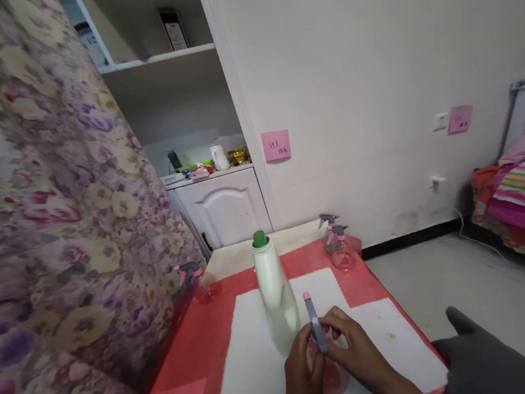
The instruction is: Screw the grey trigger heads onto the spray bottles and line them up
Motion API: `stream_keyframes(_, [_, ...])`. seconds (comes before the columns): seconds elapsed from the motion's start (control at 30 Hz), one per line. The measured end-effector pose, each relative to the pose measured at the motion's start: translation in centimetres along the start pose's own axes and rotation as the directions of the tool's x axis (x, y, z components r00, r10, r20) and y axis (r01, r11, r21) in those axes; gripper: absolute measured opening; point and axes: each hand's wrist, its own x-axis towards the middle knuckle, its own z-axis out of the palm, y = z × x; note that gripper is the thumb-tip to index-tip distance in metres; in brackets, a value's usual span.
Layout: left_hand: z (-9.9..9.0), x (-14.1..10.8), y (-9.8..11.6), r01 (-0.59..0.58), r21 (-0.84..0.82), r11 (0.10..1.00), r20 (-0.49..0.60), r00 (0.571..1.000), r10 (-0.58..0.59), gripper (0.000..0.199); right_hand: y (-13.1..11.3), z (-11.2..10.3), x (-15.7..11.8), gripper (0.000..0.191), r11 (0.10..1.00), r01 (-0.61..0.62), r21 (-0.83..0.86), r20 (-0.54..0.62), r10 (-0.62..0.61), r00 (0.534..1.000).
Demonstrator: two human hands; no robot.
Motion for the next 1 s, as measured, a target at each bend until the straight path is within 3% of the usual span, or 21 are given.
stream_keyframes(0.5, [-0.3,0.0,-0.2,0.071,-0.039,0.997,0.017,0.997,-0.071,0.037,2.5,0.9,-0.7,0.010,0.996,0.047,-0.080,-0.038,-0.050,0.998])
stream_keyframes(0.7, [-0.4,0.0,-0.3,0.030,-0.016,0.999,0.021,0.999,-0.030,0.040,2.4,1.2,-0.7,0.014,0.999,0.044,0.005,-0.082,-0.044,0.996])
stream_keyframes(0.87, [-0.2,-0.2,-0.6,0.035,-0.051,0.998,-0.024,0.999,-0.036,0.045,2.0,0.3,-0.2,0.008,0.992,0.098,0.073,0.018,-0.100,0.995])
stream_keyframes(1.0, [-0.4,-0.3,-0.7,0.047,-0.041,0.998,0.027,0.999,-0.046,0.045,1.9,-0.1,0.1,0.008,0.991,0.096,0.090,0.058,-0.102,0.993])
